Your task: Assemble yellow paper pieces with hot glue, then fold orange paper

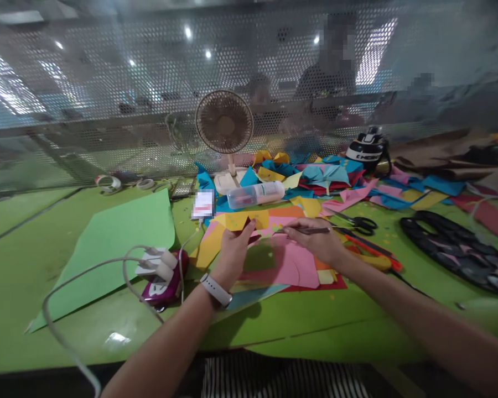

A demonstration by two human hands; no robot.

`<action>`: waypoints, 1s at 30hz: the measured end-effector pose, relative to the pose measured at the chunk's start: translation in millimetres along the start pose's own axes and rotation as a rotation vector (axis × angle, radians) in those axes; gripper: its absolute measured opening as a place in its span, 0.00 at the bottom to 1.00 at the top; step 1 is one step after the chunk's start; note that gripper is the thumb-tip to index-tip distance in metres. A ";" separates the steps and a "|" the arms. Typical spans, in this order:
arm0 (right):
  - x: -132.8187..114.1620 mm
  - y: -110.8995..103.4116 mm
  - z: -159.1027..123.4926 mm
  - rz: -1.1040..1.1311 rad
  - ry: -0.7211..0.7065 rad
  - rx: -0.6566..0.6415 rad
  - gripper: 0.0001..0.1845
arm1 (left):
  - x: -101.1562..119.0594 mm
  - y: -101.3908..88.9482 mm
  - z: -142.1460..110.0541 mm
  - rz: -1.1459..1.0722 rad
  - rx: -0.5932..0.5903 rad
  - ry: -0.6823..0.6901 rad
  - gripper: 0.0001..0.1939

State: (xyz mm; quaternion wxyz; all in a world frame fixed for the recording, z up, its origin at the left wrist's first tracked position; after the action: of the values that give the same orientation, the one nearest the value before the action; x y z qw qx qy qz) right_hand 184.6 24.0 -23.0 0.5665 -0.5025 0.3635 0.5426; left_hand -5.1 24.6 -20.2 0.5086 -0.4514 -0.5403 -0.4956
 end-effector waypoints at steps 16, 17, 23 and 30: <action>7.0 -0.8 -0.9 -0.031 0.014 0.038 0.11 | 1.9 -10.3 8.2 -0.006 -0.036 -0.015 0.15; 7.3 -0.8 -0.9 -0.020 0.023 0.040 0.11 | 2.1 -10.4 8.2 -0.003 -0.035 -0.016 0.15; 12.4 -0.5 -0.2 0.022 0.037 0.007 0.13 | -0.9 -11.9 10.5 0.014 -0.043 0.007 0.15; 12.3 1.4 -1.8 0.023 0.055 -0.002 0.13 | -0.1 -11.3 9.3 0.019 -0.055 -0.010 0.16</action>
State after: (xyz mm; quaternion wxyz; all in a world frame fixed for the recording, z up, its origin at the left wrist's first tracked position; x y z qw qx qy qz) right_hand 185.3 25.2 -35.4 0.5496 -0.5135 0.3843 0.5353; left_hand -17.3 32.8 -21.1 0.4978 -0.4729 -0.5248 -0.5032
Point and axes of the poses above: each hand's wrist, its own z-axis towards the middle knuckle, its own y-axis out of the palm, x = y × z, the point moved 1 cm from there along z, towards the middle knuckle, and after that the axes turned 13 degrees about z, right-handed, at the moved point
